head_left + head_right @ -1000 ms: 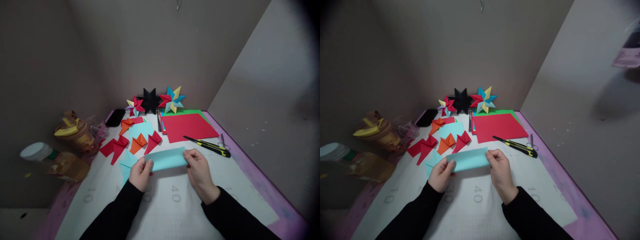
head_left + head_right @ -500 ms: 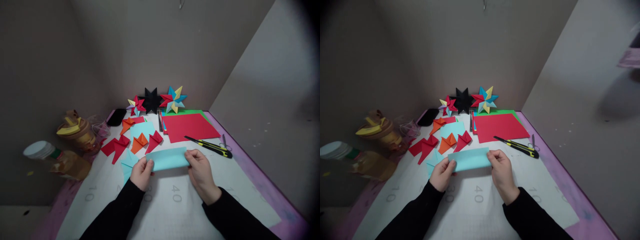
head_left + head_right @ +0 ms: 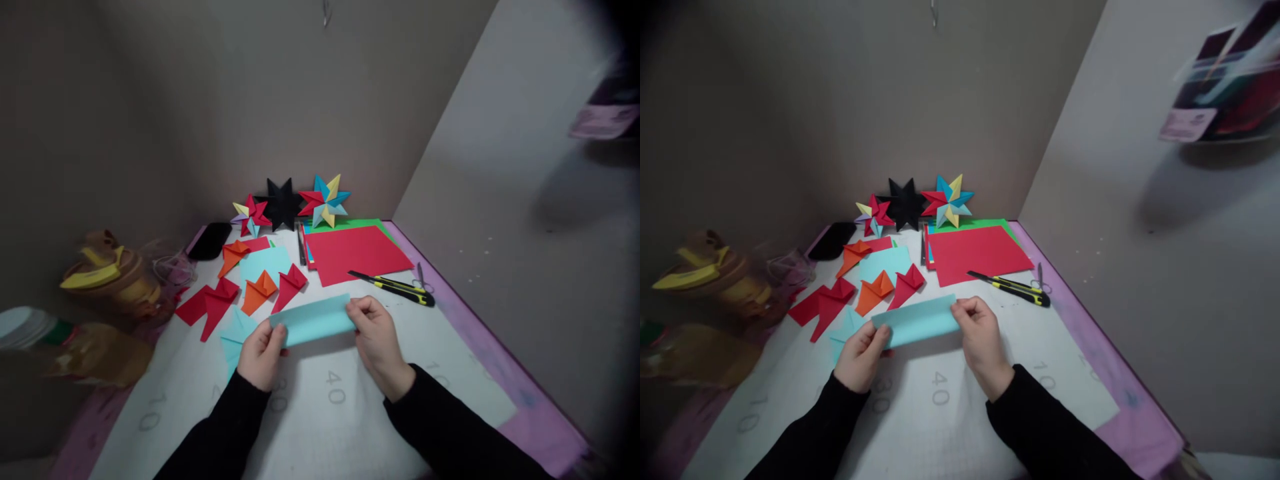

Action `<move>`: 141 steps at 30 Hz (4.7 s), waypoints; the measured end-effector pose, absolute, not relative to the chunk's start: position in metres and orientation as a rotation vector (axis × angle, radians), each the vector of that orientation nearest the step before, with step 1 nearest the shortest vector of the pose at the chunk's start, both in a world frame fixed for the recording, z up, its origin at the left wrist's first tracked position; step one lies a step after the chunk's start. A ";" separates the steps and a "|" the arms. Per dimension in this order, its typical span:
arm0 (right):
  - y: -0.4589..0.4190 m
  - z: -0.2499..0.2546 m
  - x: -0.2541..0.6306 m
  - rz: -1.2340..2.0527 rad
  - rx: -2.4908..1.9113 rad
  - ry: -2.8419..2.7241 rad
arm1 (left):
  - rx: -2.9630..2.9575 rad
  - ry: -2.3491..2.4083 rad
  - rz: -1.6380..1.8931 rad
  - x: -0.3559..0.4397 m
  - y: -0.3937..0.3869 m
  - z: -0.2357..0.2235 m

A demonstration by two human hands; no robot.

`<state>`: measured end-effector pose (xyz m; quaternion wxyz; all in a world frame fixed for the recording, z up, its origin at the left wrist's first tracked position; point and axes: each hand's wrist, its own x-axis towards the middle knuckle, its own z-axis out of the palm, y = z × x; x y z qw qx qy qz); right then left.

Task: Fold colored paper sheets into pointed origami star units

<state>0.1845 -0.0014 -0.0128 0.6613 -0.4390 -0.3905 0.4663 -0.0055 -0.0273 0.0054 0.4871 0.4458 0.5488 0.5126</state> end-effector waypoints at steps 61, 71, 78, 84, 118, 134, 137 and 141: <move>-0.013 -0.005 0.185 0.989 -1.019 -1.237 | 2.376 1.318 1.211 -0.019 -0.030 -0.004; -0.013 -0.003 0.185 0.981 -1.041 -1.246 | 2.386 1.301 1.250 -0.015 -0.029 0.000; -0.013 -0.007 0.185 0.975 -1.036 -1.240 | 2.383 1.290 1.236 -0.015 -0.028 0.003; -0.014 -0.008 0.185 0.945 -1.037 -1.237 | 2.361 1.323 1.143 -0.015 -0.030 0.003; -0.015 -0.012 0.162 1.394 -1.022 -1.137 | 1.744 1.598 1.316 -0.015 -0.031 0.005; -0.016 0.018 0.193 -0.032 -1.011 -1.709 | 2.264 1.450 1.406 -0.008 -0.036 0.009; -0.022 0.014 0.181 -0.179 -0.964 -2.052 | 2.644 1.489 1.646 0.000 -0.044 0.013; -0.030 0.005 0.161 -0.275 -0.877 -2.186 | 2.808 1.522 1.715 0.006 -0.047 0.011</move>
